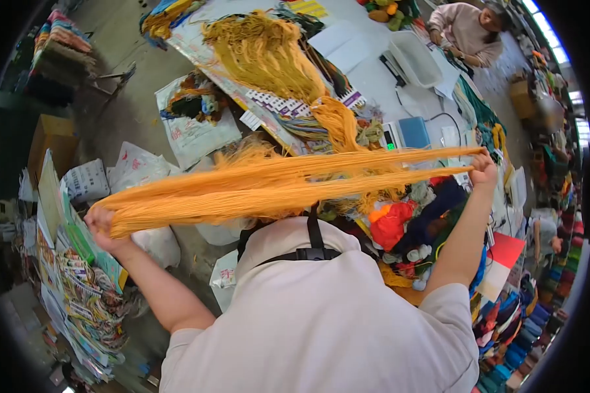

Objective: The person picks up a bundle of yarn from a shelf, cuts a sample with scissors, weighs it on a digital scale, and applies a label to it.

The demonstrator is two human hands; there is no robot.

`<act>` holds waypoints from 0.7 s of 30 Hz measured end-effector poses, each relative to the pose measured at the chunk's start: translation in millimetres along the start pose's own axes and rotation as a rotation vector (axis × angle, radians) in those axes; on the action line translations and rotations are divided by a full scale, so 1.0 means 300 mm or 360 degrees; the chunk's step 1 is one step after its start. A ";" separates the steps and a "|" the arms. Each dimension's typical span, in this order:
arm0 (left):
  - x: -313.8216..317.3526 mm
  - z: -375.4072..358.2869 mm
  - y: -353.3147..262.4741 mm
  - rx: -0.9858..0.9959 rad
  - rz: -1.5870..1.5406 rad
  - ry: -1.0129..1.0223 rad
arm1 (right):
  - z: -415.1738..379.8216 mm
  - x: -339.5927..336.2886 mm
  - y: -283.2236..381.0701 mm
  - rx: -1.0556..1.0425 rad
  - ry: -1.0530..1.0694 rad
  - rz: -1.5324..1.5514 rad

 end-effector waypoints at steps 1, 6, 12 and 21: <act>-0.040 0.016 -0.104 -0.0024 -0.0068 0.0100 | 0.005 -0.078 0.077 -0.0044 -0.0139 0.0007; -0.035 0.068 -0.281 0.0116 0.0455 -0.0053 | -0.011 -0.286 0.420 -0.0181 0.0086 -0.0321; -0.030 0.107 -0.009 0.0129 0.0889 -0.0014 | -0.281 0.178 0.388 -0.0245 0.0377 -0.0683; -0.034 0.118 0.117 -0.0018 0.1089 0.0076 | -0.173 0.427 0.710 -0.0796 0.0483 -0.1112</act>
Point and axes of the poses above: each hand's wrist, its own z-axis towards the middle knuckle, its own x-axis out of the palm, y = z × x, the point moved 2 cm from there along z, towards the middle knuckle, and after that the axes turned 8 degrees about -z, right-handed, at the moved point
